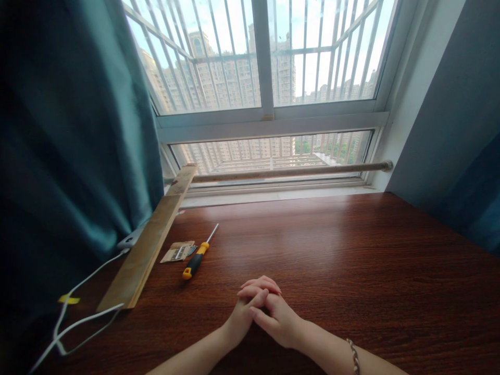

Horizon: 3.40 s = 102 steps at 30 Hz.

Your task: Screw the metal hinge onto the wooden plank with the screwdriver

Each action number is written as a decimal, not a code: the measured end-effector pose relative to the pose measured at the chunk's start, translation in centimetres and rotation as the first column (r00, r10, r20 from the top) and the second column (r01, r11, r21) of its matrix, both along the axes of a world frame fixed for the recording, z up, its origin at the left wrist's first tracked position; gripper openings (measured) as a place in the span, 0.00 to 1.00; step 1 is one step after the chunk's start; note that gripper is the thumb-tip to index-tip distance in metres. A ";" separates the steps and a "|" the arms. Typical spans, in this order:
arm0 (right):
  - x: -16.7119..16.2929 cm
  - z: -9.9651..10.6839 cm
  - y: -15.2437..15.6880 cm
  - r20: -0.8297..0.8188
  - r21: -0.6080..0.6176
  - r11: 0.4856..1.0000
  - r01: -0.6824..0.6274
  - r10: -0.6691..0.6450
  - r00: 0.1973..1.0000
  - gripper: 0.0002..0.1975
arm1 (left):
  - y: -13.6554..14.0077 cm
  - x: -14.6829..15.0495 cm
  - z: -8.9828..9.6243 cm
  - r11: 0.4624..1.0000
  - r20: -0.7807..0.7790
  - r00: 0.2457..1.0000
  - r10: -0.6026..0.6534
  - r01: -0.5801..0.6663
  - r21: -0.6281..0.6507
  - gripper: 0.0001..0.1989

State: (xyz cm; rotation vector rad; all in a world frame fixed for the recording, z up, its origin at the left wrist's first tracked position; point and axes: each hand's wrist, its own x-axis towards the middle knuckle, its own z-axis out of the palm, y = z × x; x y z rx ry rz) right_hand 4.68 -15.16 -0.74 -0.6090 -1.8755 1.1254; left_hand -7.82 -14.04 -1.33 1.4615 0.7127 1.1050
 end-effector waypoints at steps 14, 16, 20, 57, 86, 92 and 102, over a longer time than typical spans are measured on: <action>0.0 0.1 0.0 -0.013 -0.006 1.000 -0.013 0.013 1.000 0.16 | 0.0 0.0 0.0 1.000 -0.003 1.000 0.002 -0.002 0.008 0.12; 0.0 0.0 0.0 -0.018 -0.006 1.000 -0.012 0.012 1.000 0.16 | 0.0 0.0 0.1 1.000 -0.005 1.000 0.002 -0.002 0.006 0.12; -0.1 -0.1 0.1 -0.018 -0.011 1.000 -0.011 0.011 1.000 0.16 | 0.0 -0.1 0.2 1.000 -0.015 1.000 0.002 -0.002 0.002 0.12; 0.0 0.1 0.0 0.005 0.003 1.000 0.005 -0.005 1.000 0.16 | -0.1 0.0 0.6 1.000 -0.041 0.999 0.020 -0.020 -0.011 0.14; -0.1 0.0 0.1 0.000 0.005 1.000 0.000 0.000 1.000 0.17 | -0.2 0.0 0.7 1.000 -0.029 0.999 0.015 -0.015 -0.011 0.14; 0.0 0.2 0.1 0.013 0.001 1.000 0.006 -0.006 1.000 0.17 | -0.1 0.0 0.5 1.000 -0.049 0.999 0.017 -0.017 0.005 0.15; -0.1 0.1 0.1 0.006 -0.006 1.000 0.005 -0.005 1.000 0.16 | 0.0 0.0 0.2 1.000 -0.025 1.000 0.007 -0.007 -0.002 0.13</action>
